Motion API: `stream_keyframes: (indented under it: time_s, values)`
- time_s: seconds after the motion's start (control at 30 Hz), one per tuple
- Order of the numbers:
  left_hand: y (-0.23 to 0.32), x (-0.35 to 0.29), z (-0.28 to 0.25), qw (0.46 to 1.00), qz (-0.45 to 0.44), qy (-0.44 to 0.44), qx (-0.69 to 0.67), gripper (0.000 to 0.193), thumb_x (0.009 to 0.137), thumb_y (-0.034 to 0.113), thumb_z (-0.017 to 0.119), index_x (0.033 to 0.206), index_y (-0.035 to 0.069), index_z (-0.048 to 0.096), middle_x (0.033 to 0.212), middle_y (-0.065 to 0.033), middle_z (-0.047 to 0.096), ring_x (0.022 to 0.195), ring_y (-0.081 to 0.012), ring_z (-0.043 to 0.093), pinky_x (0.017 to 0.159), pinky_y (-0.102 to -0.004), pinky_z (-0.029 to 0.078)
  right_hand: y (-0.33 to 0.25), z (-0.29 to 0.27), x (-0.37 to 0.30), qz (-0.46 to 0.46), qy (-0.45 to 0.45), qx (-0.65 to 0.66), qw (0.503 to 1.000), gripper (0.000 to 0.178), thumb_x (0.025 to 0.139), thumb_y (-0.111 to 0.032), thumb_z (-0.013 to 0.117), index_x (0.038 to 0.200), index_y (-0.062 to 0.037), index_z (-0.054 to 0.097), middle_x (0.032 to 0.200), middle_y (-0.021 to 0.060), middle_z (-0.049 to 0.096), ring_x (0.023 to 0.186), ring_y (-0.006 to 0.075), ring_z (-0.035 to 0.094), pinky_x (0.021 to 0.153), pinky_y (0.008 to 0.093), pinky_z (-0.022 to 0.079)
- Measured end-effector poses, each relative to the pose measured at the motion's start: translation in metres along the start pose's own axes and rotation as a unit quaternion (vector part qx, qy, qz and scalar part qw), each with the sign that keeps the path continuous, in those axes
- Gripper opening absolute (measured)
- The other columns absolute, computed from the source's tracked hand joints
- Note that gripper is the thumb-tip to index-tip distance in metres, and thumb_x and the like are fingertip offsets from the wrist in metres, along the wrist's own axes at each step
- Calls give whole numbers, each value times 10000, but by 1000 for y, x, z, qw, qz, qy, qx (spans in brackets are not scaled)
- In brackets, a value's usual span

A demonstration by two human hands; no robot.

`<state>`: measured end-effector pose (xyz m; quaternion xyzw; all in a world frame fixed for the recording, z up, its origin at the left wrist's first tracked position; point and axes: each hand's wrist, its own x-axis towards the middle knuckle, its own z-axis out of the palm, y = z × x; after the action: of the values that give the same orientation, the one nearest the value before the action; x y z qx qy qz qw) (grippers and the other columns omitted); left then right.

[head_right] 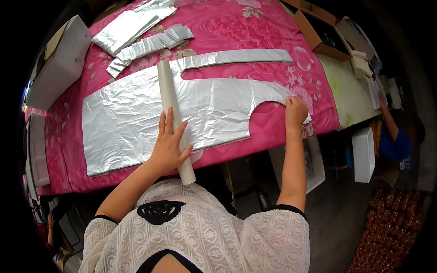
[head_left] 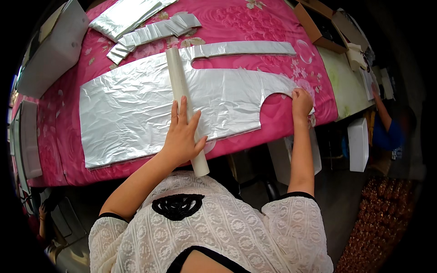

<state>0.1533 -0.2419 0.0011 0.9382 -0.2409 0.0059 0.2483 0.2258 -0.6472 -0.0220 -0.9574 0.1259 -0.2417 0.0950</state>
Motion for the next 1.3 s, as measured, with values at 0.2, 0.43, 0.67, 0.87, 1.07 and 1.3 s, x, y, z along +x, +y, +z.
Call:
stream_keyframes:
  time_s: [0.2,0.43,0.67,0.87,1.07,1.3]
  values:
    - [3,2,-2,1000,21,13,-1,601,771,233,648,1294,14,447,1472,-291,78,1366,-456,65,1083,-501,223,-64,-40,-11,-153,106,92,978,138,664,-75,685,727,-59,562,765,77,607,730,281,581,689,383,445]
    - [22,14,-23,780,-190,-35,-595,340,906,188,552,1191,8,506,1135,-140,561,989,-179,577,825,-305,479,-215,-69,-96,-217,-151,343,901,195,659,-35,677,811,-71,561,760,63,599,659,268,577,596,361,442]
    - [-20,1,-34,695,-291,-84,-651,263,874,194,633,984,-43,605,828,-64,649,735,-106,611,669,-245,497,-243,-78,-118,-128,-308,487,807,398,709,-130,738,1074,-52,598,953,103,610,777,244,634,699,316,502]
    - [-30,-7,-28,731,-263,-77,-626,283,815,249,717,863,-1,592,723,-40,612,648,-93,581,611,-229,482,-249,-63,-114,-145,-266,448,841,262,753,-24,712,1007,-49,651,800,63,629,659,120,567,626,218,465]
    - [-37,-9,-28,681,-285,-51,-672,300,796,299,736,792,63,551,683,-12,561,590,-90,536,590,-217,459,-215,-42,-105,22,-220,580,784,84,805,-53,690,875,-20,658,740,5,617,648,57,533,599,199,426]
    - [-58,-15,-44,703,-344,-68,-618,180,840,179,658,923,61,550,790,-4,565,687,-84,542,596,-245,458,-27,-22,-46,365,58,611,700,116,882,-160,629,938,-68,588,750,-27,579,589,36,484,531,176,400]
